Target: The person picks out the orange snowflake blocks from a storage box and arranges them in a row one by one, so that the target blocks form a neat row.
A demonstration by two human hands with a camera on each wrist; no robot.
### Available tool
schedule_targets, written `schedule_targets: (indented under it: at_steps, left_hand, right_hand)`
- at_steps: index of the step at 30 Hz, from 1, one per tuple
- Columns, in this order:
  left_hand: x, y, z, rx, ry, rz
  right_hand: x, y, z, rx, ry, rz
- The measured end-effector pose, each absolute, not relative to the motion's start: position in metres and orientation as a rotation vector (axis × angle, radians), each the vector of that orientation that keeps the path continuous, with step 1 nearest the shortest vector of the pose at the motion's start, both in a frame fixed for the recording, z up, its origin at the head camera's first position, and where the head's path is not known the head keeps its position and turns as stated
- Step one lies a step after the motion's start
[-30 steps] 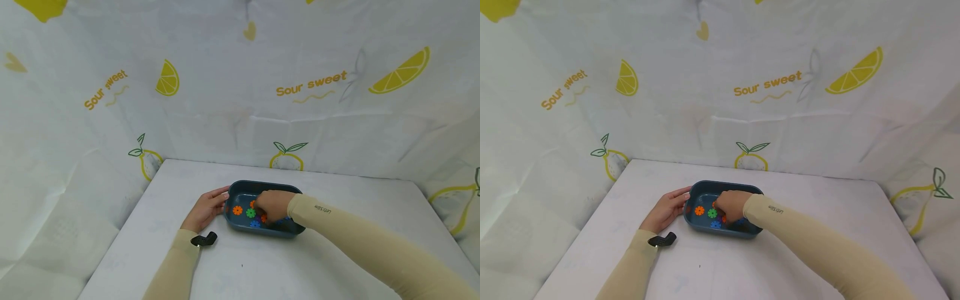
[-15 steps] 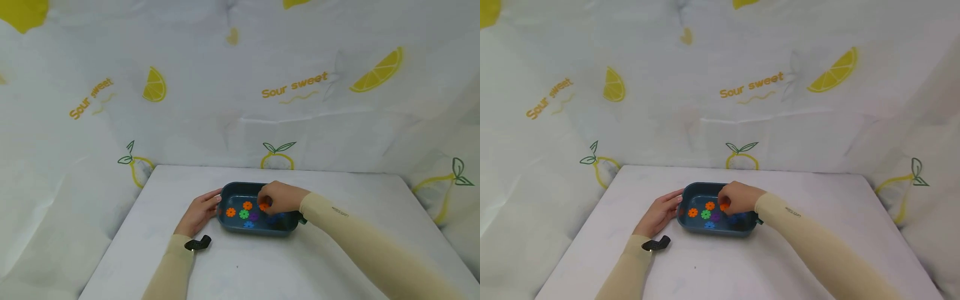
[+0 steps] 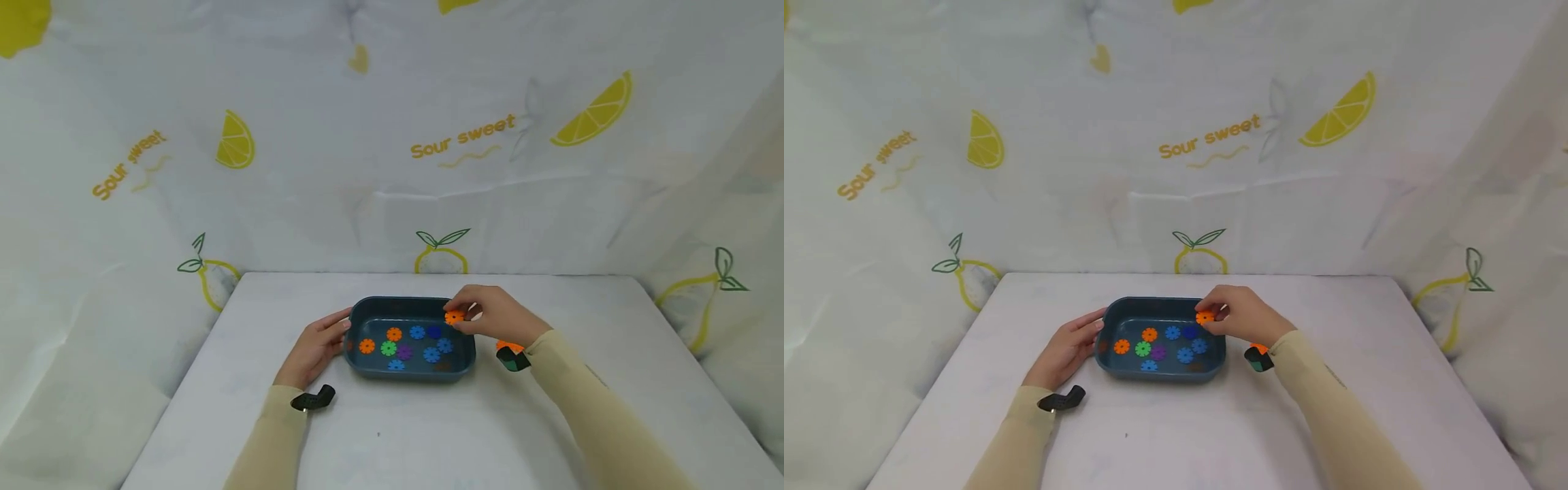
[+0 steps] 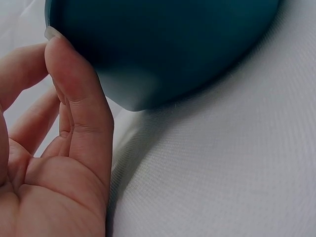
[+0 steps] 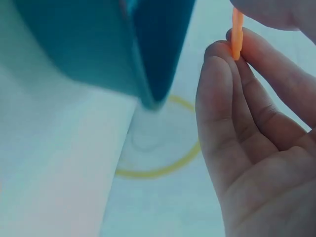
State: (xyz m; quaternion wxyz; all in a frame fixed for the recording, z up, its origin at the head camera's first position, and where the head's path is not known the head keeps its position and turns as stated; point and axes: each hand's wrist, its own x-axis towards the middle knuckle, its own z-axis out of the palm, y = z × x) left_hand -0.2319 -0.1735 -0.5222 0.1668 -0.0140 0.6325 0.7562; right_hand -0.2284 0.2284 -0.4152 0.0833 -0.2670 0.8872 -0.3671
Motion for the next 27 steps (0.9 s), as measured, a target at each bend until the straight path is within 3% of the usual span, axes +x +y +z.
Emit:
schedule_targets:
  at_steps: [16,27]
  left_hand:
    - [-0.232,-0.172,-0.524,-0.069,1.79,2.146]
    - [-0.231,-0.173,-0.524,-0.088,1.801,2.142]
  right_hand:
    - [-0.193,0.319,-0.45,-0.378,2.843,-1.265]
    - [-0.175,0.367,-0.468,-0.197,2.943,-1.139]
